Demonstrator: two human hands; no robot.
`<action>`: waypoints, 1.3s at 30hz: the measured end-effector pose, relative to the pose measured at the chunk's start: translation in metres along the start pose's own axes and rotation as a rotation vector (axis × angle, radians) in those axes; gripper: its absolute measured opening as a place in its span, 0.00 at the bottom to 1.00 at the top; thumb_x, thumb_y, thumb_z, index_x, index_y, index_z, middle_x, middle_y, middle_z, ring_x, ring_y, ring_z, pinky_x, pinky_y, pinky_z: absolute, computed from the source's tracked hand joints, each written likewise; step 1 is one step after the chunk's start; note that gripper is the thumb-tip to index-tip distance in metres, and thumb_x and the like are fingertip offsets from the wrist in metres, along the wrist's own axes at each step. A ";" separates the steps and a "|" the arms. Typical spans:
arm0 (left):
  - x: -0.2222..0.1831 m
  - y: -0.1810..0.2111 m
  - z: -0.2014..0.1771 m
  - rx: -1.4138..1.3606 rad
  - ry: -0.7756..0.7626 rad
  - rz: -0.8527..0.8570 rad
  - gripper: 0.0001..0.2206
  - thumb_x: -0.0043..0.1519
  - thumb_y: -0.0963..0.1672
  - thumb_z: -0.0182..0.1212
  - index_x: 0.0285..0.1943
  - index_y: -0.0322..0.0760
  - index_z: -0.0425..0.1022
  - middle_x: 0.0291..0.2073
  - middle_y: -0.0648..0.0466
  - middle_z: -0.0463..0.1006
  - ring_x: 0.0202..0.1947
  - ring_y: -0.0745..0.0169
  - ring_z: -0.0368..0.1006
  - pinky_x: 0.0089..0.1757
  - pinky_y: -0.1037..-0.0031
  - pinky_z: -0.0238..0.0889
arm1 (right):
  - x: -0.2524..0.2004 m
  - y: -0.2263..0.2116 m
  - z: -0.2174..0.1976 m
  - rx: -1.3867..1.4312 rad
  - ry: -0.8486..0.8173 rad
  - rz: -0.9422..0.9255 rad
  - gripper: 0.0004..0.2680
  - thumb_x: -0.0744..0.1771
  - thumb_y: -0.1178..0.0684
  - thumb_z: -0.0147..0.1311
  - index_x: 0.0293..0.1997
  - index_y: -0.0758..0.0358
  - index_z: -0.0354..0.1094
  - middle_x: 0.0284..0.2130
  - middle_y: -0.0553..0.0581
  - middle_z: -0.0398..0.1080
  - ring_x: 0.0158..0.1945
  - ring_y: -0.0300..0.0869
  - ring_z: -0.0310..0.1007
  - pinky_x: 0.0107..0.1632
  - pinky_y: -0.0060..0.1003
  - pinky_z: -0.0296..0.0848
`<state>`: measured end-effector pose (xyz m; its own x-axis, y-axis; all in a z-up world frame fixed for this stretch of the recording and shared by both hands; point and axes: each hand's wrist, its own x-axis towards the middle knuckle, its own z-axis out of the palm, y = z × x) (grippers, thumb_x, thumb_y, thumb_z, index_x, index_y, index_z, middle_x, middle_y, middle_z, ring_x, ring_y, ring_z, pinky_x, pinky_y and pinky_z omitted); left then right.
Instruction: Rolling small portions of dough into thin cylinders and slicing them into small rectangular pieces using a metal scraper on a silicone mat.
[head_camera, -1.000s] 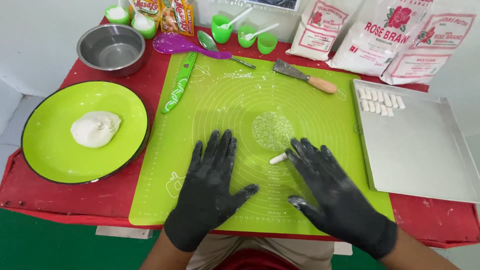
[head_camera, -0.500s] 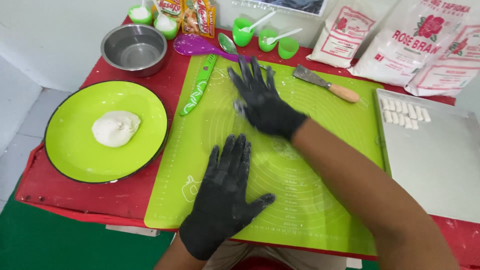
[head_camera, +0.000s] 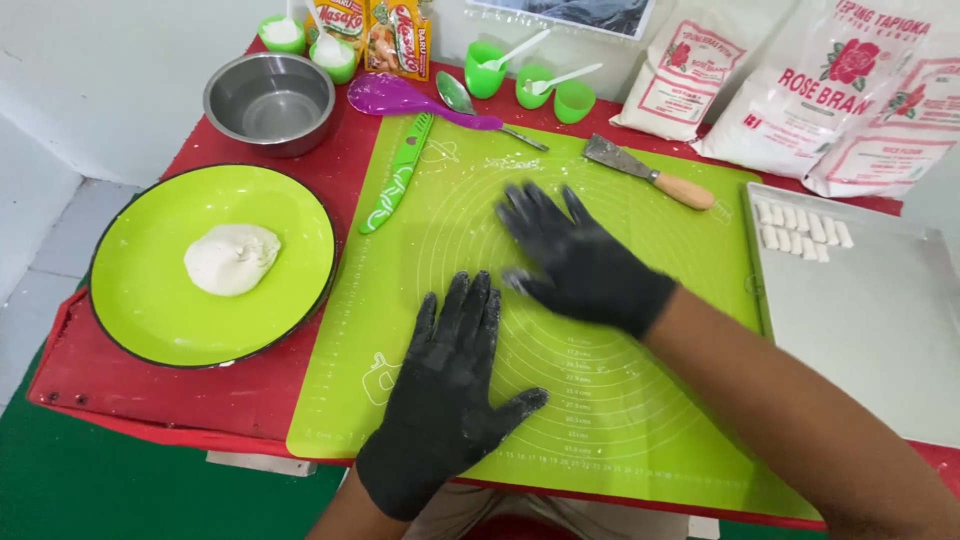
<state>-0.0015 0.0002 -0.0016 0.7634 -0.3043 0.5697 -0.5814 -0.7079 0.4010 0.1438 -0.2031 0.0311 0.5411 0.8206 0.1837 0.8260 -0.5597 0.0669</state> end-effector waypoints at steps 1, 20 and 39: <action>0.000 -0.001 0.001 -0.002 0.003 0.002 0.44 0.61 0.59 0.66 0.74 0.20 0.55 0.74 0.31 0.56 0.77 0.32 0.49 0.70 0.40 0.40 | -0.015 -0.007 -0.009 -0.004 -0.001 0.001 0.28 0.72 0.37 0.38 0.76 0.70 0.45 0.74 0.75 0.46 0.78 0.62 0.45 0.75 0.62 0.40; 0.000 0.000 0.001 0.049 0.001 0.032 0.44 0.62 0.59 0.63 0.75 0.22 0.55 0.75 0.33 0.56 0.77 0.34 0.50 0.70 0.42 0.40 | -0.098 -0.068 -0.049 0.205 -0.011 0.163 0.31 0.69 0.42 0.50 0.78 0.66 0.39 0.77 0.68 0.40 0.81 0.59 0.34 0.77 0.57 0.36; 0.003 0.002 -0.005 -0.021 -0.023 -0.020 0.44 0.62 0.58 0.63 0.74 0.20 0.55 0.74 0.31 0.56 0.76 0.32 0.50 0.70 0.41 0.40 | 0.107 0.055 0.012 0.437 0.330 -0.070 0.20 0.77 0.44 0.28 0.81 0.55 0.40 0.80 0.58 0.35 0.84 0.56 0.23 0.83 0.59 0.26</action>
<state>-0.0018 0.0007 0.0050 0.7812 -0.3053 0.5445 -0.5716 -0.7005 0.4273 0.2492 -0.1447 0.0430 0.4623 0.7349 0.4962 0.8850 -0.3471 -0.3103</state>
